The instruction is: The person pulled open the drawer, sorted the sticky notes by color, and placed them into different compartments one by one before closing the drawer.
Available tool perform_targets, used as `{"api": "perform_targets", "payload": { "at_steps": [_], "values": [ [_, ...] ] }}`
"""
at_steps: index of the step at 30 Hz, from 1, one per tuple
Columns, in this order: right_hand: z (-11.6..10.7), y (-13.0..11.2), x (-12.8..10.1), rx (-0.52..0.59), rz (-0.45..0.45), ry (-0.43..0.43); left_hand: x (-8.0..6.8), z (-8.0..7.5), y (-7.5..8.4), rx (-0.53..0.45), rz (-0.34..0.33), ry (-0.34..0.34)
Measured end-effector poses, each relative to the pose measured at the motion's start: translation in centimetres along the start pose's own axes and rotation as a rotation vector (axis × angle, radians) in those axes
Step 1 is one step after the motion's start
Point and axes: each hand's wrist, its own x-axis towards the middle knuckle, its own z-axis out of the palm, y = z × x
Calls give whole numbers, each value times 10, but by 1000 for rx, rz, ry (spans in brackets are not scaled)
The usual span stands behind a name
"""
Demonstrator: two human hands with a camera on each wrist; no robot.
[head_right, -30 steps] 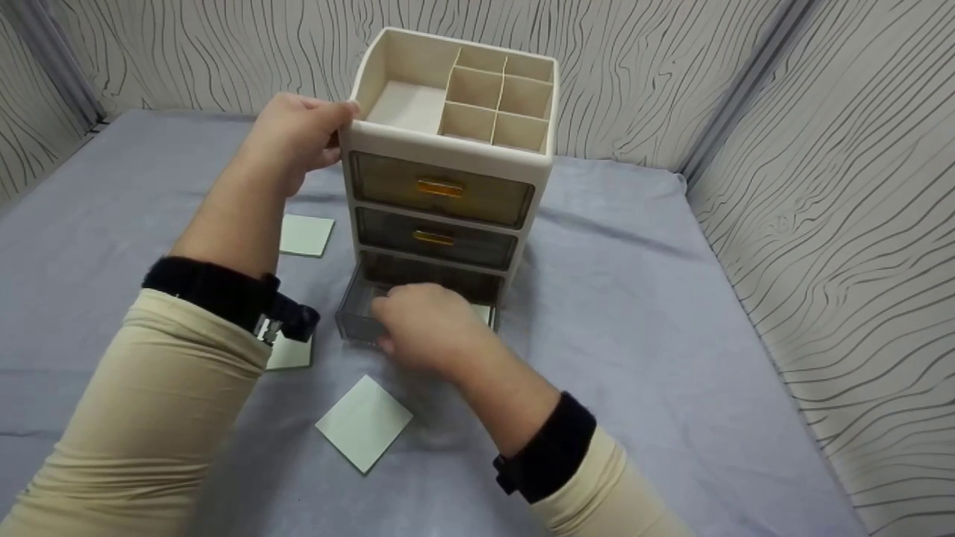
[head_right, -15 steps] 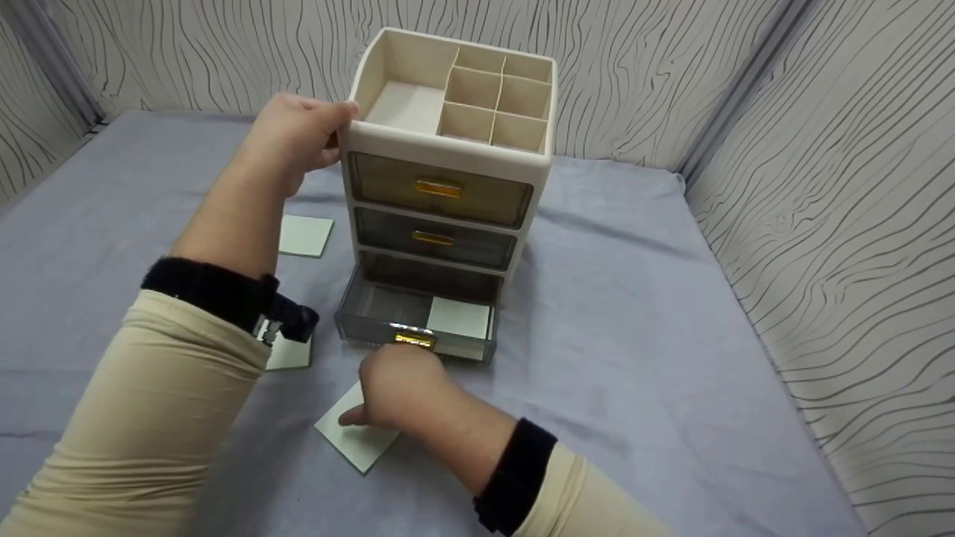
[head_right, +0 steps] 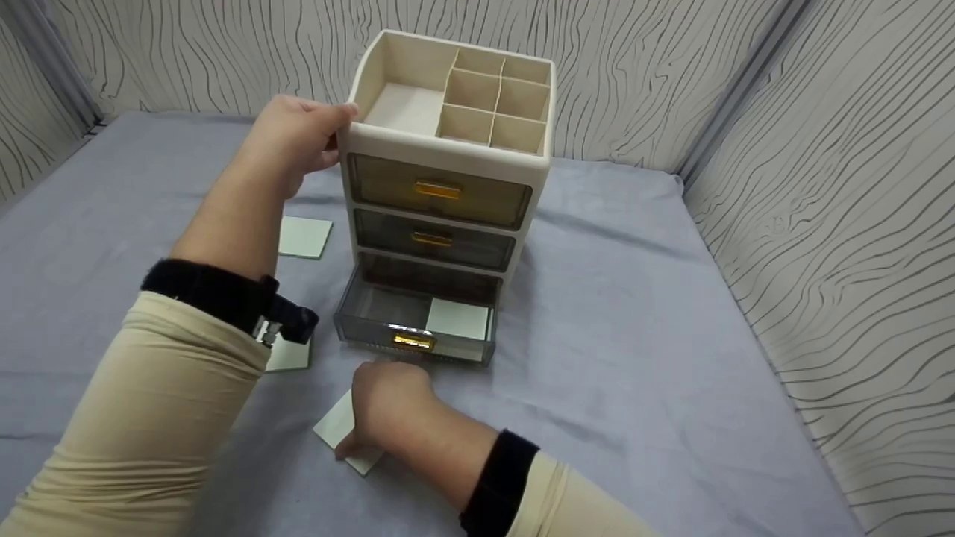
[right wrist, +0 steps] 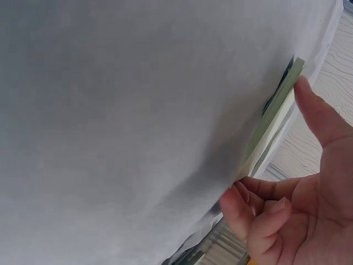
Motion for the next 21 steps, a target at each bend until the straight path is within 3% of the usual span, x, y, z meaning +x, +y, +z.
{"api": "perform_targets", "payload": {
  "at_steps": [9, 15, 21],
  "values": [
    [2, 3, -1, 75, -18, 48, 2, 0, 0, 29, 3, 1],
    [-2, 4, -2, 34, -12, 34, 3, -1, 0, 56, 11, 2],
    [-6, 9, -3, 17, -104, 61, 3, -1, 0, 43, 5, 5]
  ]
}}
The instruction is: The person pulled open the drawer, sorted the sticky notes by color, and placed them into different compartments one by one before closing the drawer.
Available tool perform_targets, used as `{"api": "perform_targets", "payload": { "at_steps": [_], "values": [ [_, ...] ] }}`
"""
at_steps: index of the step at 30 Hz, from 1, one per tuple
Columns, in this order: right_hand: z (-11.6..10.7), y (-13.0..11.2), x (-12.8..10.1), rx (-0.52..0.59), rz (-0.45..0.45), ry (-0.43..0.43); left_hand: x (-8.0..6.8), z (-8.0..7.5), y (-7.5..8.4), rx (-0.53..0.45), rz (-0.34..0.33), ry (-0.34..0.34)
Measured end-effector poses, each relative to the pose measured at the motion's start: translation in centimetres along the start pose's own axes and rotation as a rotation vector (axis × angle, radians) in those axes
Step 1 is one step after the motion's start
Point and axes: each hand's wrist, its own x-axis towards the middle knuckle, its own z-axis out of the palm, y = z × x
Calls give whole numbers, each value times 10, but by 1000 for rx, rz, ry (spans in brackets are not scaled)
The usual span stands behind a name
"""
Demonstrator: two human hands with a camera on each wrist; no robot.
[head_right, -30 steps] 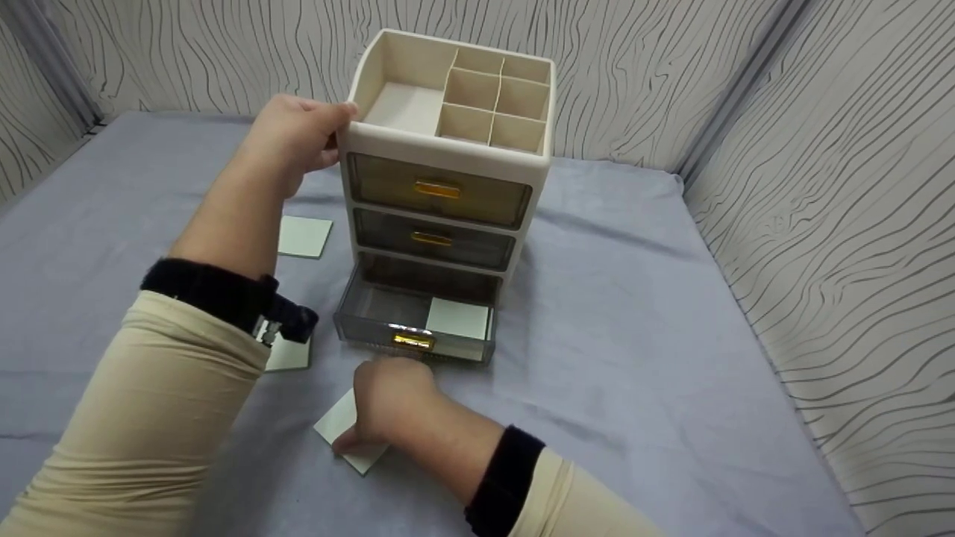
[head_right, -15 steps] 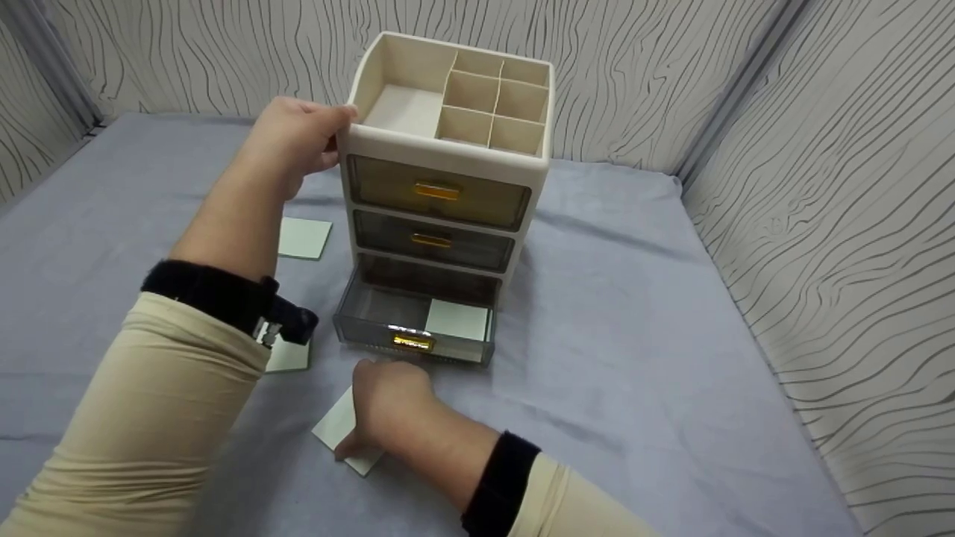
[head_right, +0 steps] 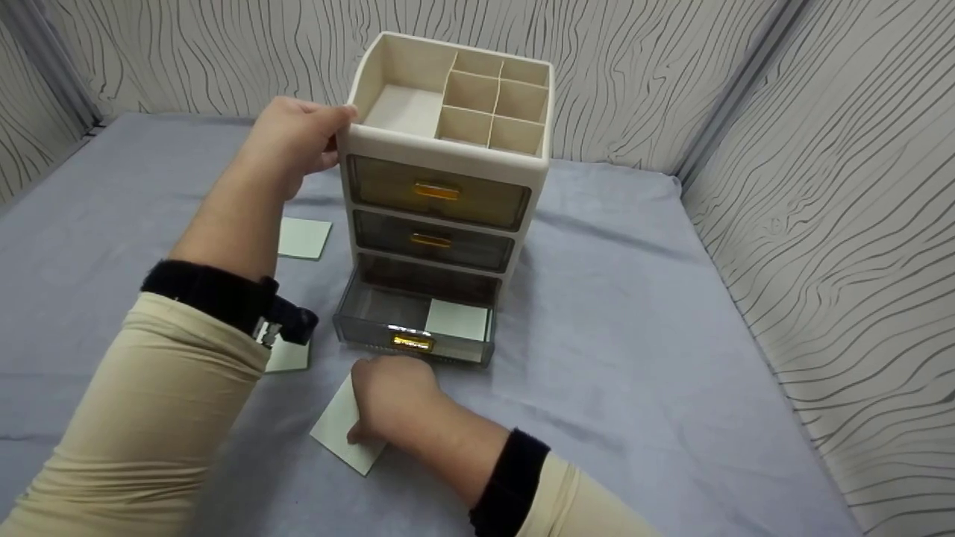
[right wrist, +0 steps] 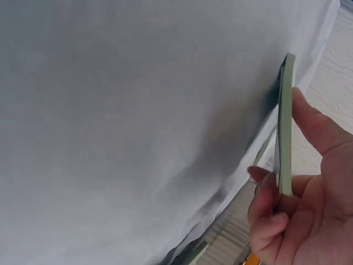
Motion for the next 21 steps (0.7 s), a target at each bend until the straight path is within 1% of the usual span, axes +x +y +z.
{"api": "perform_targets", "payload": {
  "at_steps": [4, 6, 9, 12, 15, 17, 21],
  "values": [
    [-4, 7, -2, 33, -134, 33, 0, 0, 1, -4, -8, -5],
    [-7, 9, -3, 72, -193, 42, -1, 0, 1, -6, -8, -4],
    [-13, 12, -4, 144, -251, 37, -1, 0, 1, -17, -9, -2],
    [-22, 15, -4, 182, -271, 0, -1, 1, 0, -17, -3, 0],
    [-32, 18, -5, 184, -276, -21, 0, 1, 0, -15, -1, 1],
    [-39, 21, -6, 188, -271, -22, 0, 0, 0, -24, -3, -3],
    [-55, 28, -9, 212, -258, 6, -2, -2, 1, -26, -5, -10]
  ]
}}
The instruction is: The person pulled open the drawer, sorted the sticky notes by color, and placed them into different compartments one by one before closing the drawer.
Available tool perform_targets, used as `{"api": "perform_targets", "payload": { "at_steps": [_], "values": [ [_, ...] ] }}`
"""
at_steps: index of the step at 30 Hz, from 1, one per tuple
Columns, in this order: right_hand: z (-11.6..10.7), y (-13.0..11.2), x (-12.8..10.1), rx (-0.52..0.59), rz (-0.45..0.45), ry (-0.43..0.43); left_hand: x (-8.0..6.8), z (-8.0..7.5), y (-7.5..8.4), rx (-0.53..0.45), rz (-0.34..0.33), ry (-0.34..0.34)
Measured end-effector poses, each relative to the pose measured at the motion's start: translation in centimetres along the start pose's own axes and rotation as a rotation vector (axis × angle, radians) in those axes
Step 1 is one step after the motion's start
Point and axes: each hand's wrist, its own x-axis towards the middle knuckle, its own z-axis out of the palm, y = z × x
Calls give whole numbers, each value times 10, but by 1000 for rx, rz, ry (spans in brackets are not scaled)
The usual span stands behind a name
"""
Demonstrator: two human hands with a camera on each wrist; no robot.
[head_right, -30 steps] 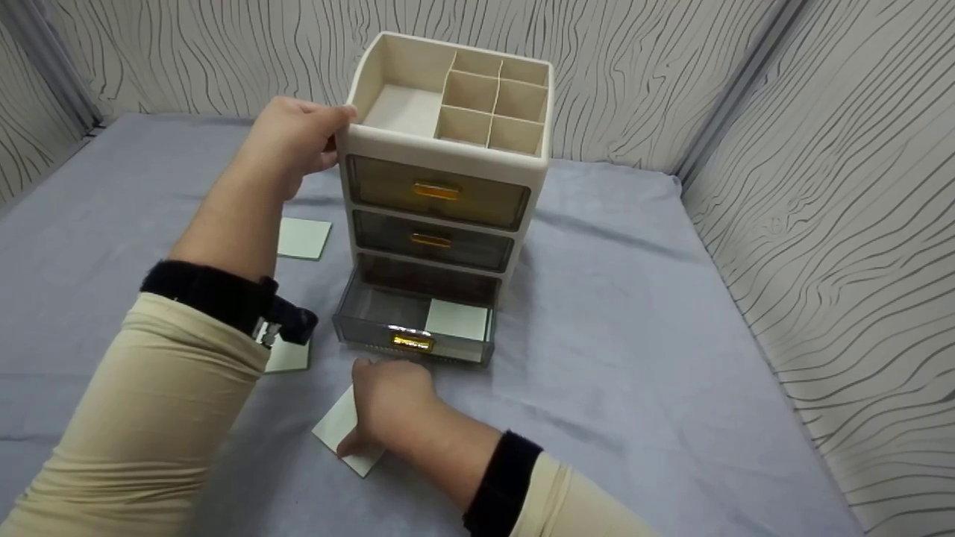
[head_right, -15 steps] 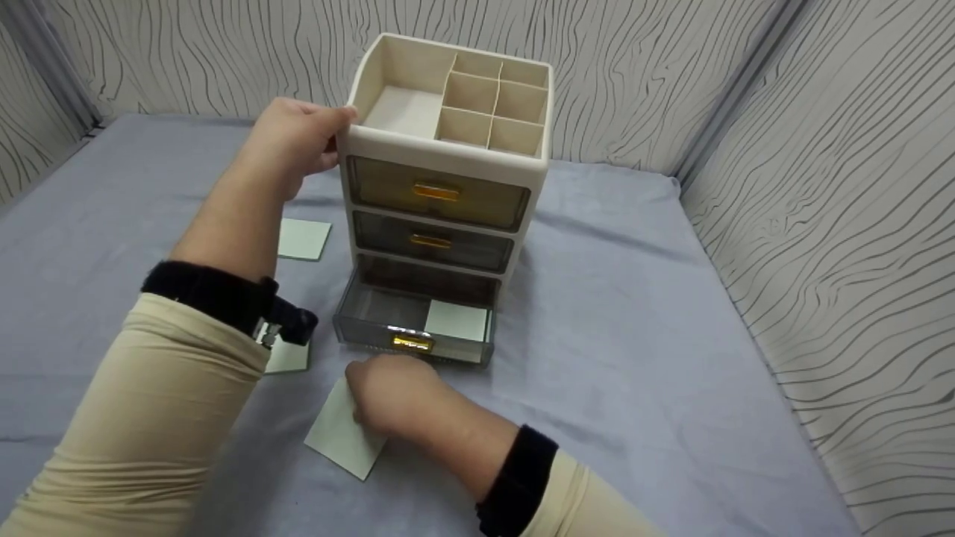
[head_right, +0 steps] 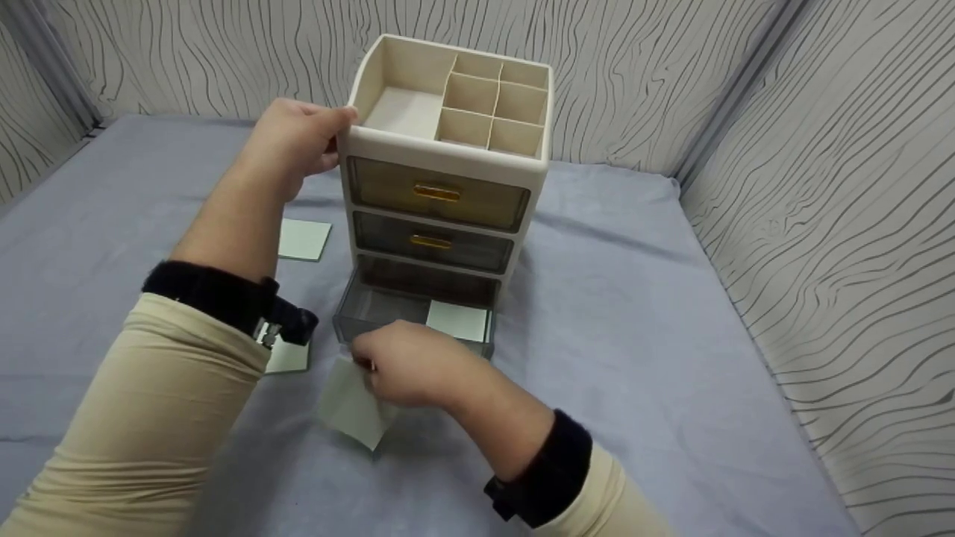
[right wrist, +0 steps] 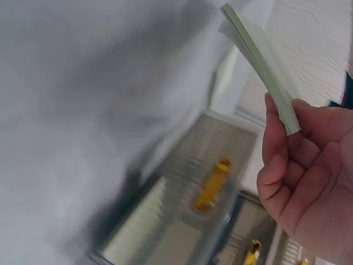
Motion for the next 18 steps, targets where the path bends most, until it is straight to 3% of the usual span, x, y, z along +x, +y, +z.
{"api": "perform_targets", "payload": {
  "at_steps": [11, 18],
  "values": [
    [-45, 18, -13, 49, 13, 164, -1, 1, 0, 10, 23, 26],
    [-61, 41, -15, 29, 115, 264, 0, 2, -1, 23, 32, 30]
  ]
}}
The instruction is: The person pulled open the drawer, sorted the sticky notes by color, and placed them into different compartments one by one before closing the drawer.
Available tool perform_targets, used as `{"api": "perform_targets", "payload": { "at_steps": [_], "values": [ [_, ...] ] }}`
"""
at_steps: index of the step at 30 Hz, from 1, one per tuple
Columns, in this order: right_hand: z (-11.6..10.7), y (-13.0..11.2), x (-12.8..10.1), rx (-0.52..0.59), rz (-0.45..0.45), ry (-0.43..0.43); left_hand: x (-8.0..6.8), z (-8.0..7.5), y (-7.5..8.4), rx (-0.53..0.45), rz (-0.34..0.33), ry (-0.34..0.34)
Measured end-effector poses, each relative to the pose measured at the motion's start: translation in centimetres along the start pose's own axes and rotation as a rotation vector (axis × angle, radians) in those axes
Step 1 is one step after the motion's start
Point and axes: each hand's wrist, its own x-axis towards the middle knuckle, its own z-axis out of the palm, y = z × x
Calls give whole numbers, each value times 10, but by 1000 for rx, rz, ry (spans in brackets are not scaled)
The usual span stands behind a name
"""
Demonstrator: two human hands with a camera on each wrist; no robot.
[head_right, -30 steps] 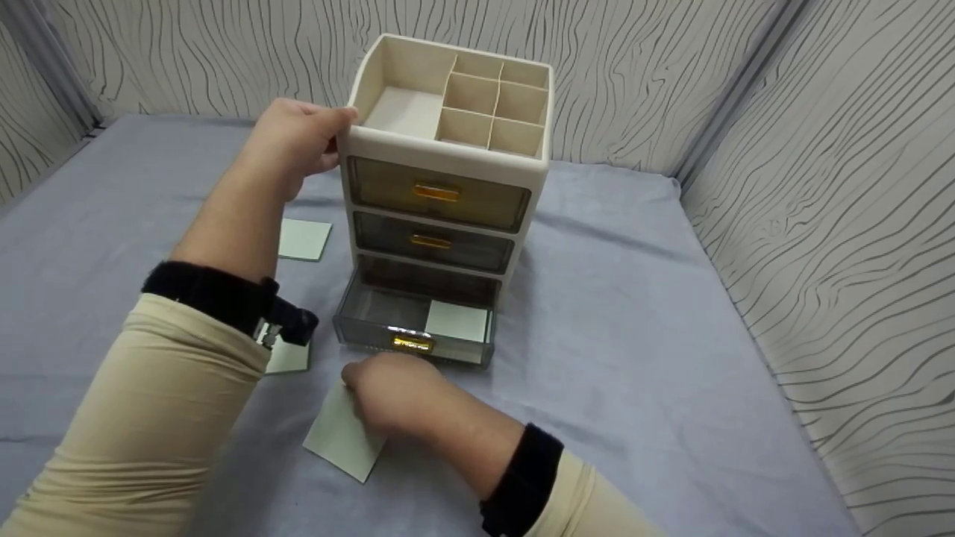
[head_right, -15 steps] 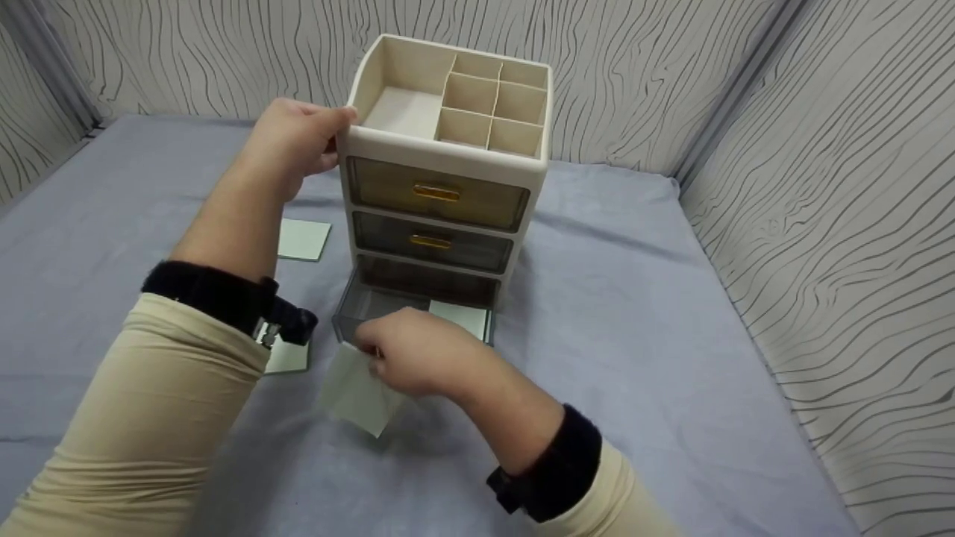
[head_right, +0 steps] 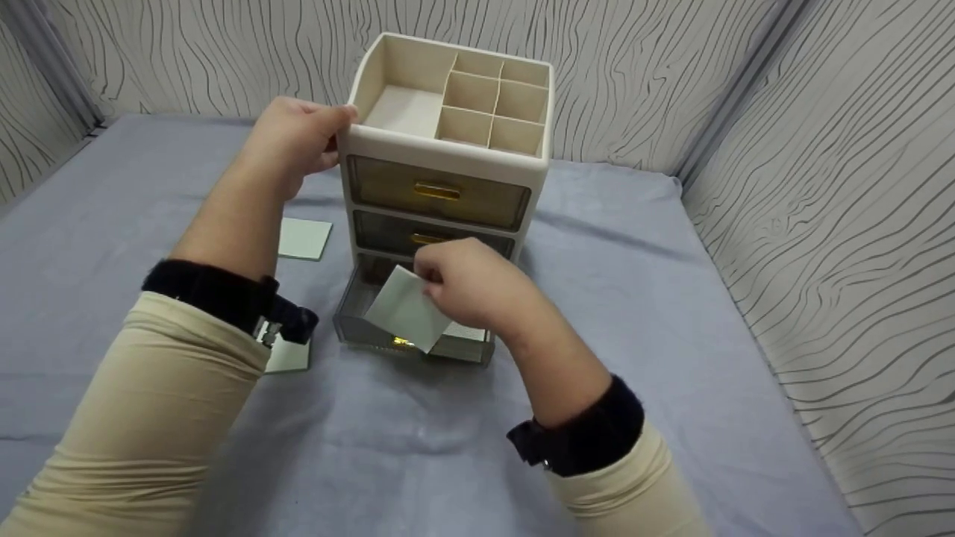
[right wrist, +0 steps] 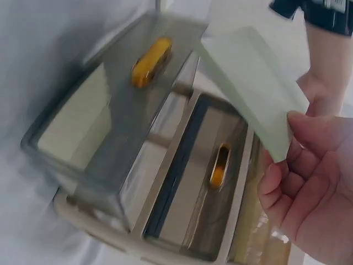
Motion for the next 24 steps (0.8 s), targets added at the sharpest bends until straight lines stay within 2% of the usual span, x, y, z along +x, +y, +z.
{"api": "perform_targets", "payload": {
  "at_steps": [10, 13, 17, 24],
  "values": [
    [-4, 26, 5, -69, 87, 110, 1, -2, 1, 0, -10, -26],
    [0, 31, 7, -87, 98, 116, 3, -2, 1, 7, -14, -30],
    [10, 37, 10, -107, 98, 61, 3, -2, 1, 6, -17, -25],
    [26, 46, 14, -104, 81, -86, 2, -2, 2, -11, -18, -26]
  ]
}}
